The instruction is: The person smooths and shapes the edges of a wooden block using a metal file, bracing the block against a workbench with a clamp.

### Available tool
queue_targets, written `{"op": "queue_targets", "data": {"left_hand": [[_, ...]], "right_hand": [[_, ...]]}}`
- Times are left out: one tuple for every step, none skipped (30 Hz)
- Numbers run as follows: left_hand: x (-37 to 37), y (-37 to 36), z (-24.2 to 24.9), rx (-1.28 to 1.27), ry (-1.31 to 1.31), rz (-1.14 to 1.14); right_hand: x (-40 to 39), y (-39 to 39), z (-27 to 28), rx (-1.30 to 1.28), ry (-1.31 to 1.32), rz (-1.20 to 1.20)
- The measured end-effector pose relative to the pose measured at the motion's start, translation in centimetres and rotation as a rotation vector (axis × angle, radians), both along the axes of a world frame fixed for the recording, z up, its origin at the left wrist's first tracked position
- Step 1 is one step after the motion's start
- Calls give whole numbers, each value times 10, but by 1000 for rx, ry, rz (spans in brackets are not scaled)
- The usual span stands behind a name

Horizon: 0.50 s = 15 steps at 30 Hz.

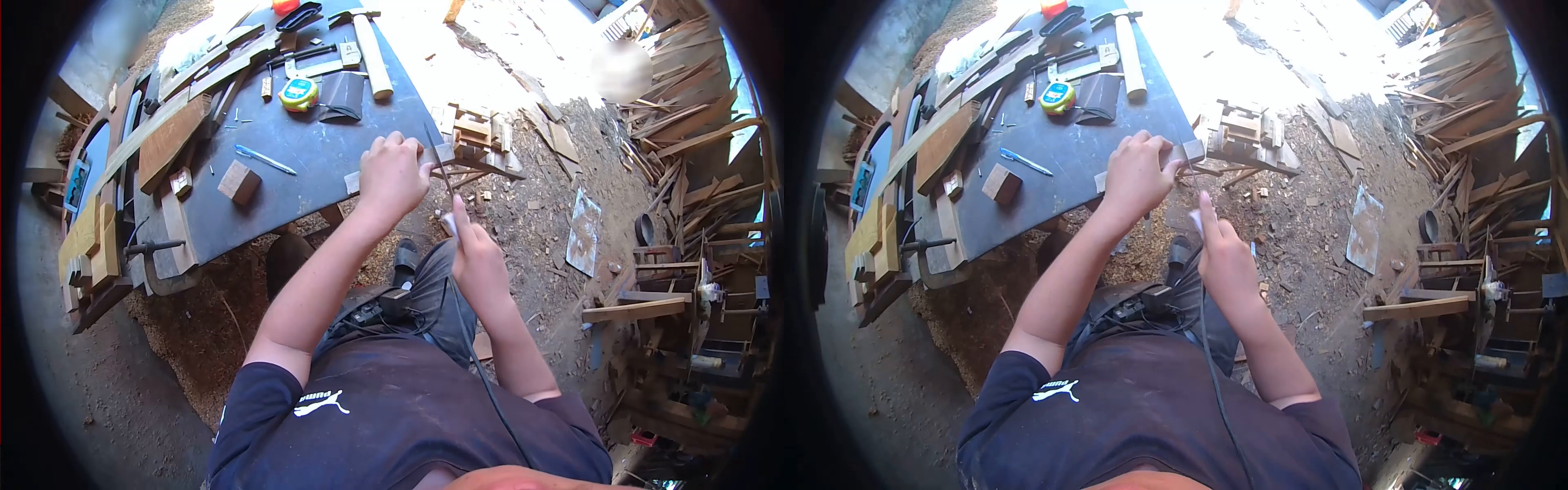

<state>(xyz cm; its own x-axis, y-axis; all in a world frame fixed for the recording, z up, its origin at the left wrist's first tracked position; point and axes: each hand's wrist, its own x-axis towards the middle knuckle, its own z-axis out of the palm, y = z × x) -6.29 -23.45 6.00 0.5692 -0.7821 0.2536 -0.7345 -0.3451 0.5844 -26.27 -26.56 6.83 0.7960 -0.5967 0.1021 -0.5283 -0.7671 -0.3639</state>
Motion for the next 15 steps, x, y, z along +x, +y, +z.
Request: {"op": "queue_targets", "data": {"left_hand": [[0,-1,0,7,4,-8],[1,-2,-1,4,3,-12],[3,-3,-1,4,0,-9],[4,-3,1,8,1,-15],[3,-3,0,13,7,-26],[2,-4,-3,3,-10,-22],[-1,-4,-5,6,-5,-23],[-1,-3,-5,9,-6,-23],[1,-3,-3,7,-13,-17],[0,-2,-1,13,-8,-13],[0,-2,0,8,-11,-12],[0,-2,0,3,-13,-9],[-1,-2,-1,1,-12,-7],[-1,-2,0,2,-10,-8],[2,-3,1,-1,-18,-6]], "right_hand": [[-6,2,2,21,-7,-4],[-9,4,3,45,-14,-14],[1,-2,1,32,-51,-1],[19,-12,-1,22,-84,3],[30,-21,-4,12,-111,2],[38,-28,-7,1,-110,11],[46,-35,-9,-11,-112,28],[49,-37,-10,-23,-120,46],[43,-32,-6,9,-79,20],[30,-21,0,38,-43,-1],[15,-12,5,64,-6,-17],[-3,-3,9,85,22,-17],[-21,3,14,112,-58,20],[-33,6,19,141,-138,57],[-39,7,25,224,-209,32]]}}
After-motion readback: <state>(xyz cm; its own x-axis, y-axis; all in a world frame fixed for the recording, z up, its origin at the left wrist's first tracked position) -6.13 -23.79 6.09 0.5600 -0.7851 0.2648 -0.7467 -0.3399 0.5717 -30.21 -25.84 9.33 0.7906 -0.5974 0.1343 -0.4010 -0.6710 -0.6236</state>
